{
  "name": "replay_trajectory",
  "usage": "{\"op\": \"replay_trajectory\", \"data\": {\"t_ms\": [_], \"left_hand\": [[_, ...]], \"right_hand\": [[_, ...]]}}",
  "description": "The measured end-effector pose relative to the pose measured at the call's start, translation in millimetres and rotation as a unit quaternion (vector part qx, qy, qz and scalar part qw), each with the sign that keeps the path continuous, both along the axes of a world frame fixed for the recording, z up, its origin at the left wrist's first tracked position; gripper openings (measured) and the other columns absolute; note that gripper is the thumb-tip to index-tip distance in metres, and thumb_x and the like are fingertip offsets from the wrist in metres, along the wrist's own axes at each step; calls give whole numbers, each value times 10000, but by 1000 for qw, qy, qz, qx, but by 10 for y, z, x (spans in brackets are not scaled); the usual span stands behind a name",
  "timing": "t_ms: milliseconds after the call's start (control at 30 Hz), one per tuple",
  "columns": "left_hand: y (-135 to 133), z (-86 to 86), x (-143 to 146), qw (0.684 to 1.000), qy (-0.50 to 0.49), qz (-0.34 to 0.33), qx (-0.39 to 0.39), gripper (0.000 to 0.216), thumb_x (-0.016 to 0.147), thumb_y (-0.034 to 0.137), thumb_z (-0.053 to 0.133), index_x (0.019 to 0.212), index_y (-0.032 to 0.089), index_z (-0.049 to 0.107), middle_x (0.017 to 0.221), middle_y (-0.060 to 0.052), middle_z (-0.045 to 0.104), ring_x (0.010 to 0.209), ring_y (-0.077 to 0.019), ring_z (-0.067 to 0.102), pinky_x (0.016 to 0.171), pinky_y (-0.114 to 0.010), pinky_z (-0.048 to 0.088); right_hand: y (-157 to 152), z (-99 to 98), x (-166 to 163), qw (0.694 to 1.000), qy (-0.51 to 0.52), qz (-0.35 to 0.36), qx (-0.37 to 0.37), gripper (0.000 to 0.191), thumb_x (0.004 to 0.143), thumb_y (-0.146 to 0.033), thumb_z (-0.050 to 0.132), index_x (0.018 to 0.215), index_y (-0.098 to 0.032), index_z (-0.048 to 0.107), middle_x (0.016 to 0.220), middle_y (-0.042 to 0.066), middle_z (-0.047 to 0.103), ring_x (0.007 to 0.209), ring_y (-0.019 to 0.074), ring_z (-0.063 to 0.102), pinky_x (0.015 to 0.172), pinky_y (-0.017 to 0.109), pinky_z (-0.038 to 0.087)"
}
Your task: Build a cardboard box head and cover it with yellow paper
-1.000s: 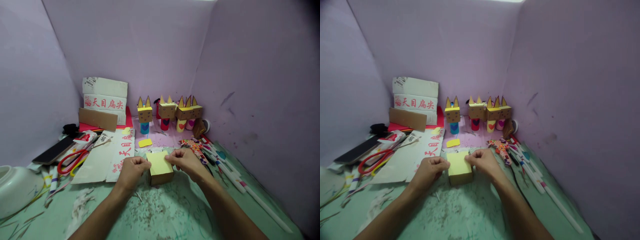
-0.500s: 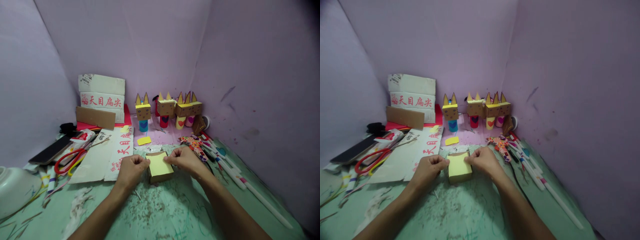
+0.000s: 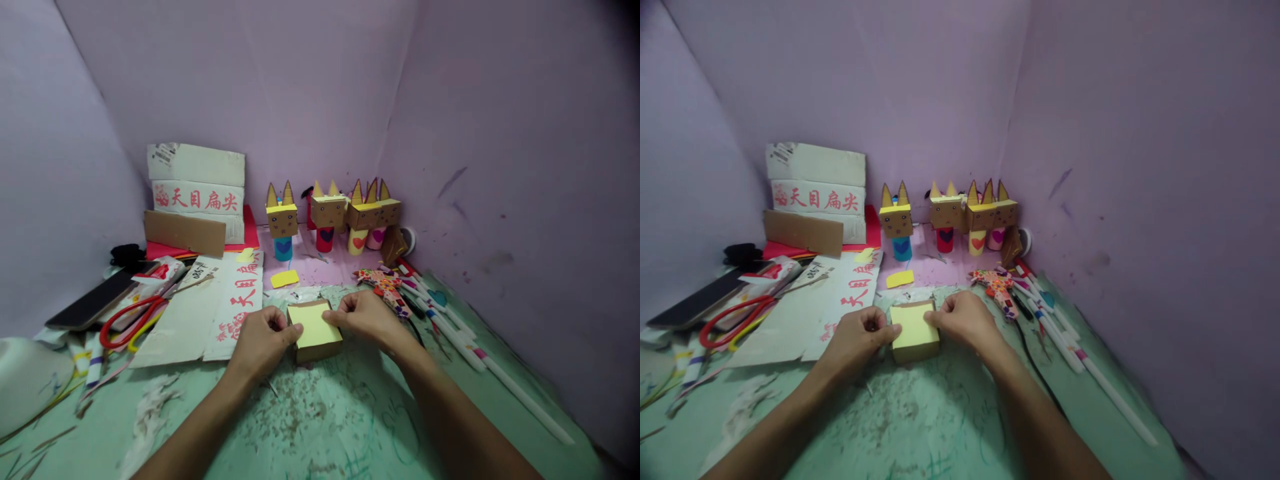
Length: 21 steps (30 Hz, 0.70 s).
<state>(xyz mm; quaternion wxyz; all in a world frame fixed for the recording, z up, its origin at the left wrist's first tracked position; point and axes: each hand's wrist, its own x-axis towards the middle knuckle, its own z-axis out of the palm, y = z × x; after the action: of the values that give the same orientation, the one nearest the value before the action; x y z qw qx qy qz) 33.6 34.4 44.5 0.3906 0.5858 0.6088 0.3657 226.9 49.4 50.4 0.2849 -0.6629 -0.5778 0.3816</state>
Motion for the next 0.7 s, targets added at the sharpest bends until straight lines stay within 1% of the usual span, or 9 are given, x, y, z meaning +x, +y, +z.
{"op": "replay_trajectory", "data": {"t_ms": [100, 233, 300, 400, 533, 700], "left_hand": [[-3, -12, -5, 1000, -10, -18, -22, 250, 583, 378, 637, 523, 197, 476, 416, 55, 452, 392, -90, 373, 416, -217, 267], [-12, -23, 2, 998, -36, -25, -41, 248, 589, 388, 631, 542, 198, 479, 403, 60, 452, 359, -98, 412, 387, -213, 282], [-14, -26, 8, 998, -42, -25, -43, 252, 588, 384, 636, 540, 197, 475, 399, 61, 453, 353, -100, 424, 380, -210, 290], [-14, -27, 16, 998, -45, -23, -42, 261, 594, 386, 644, 539, 195, 475, 396, 59, 459, 346, -99, 429, 374, -205, 290], [-20, -21, 17, 997, -52, -21, -44, 272, 595, 385, 654, 532, 192, 474, 397, 57, 461, 347, -98, 437, 372, -199, 287], [-27, -15, 18, 996, -64, -14, -55, 291, 579, 404, 656, 520, 196, 461, 379, 63, 447, 333, -94, 428, 360, -193, 275]], "right_hand": [[-18, 8, -4, 1000, 6, 15, -21, 320, 659, -286, 717, 433, -189, 513, 377, -54, 453, 380, 73, 365, 392, 221, 209], [-45, 10, -38, 996, 44, 46, -57, 331, 769, -264, 636, 484, -200, 480, 364, -59, 450, 341, 81, 396, 366, 208, 276], [-54, 13, -57, 995, 61, 54, -65, 337, 803, -244, 606, 504, -202, 458, 364, -68, 441, 332, 77, 407, 359, 196, 298], [-61, 25, -74, 993, 74, 57, -67, 347, 829, -228, 585, 513, -199, 444, 369, -75, 436, 325, 68, 414, 354, 184, 317], [-65, 30, -79, 993, 82, 53, -68, 352, 852, -223, 553, 519, -201, 443, 376, -74, 441, 323, 79, 443, 352, 193, 354], [-58, 8, -73, 992, 89, 56, -68, 354, 838, -242, 585, 514, -200, 449, 354, -71, 451, 313, 79, 443, 343, 190, 344]]}}
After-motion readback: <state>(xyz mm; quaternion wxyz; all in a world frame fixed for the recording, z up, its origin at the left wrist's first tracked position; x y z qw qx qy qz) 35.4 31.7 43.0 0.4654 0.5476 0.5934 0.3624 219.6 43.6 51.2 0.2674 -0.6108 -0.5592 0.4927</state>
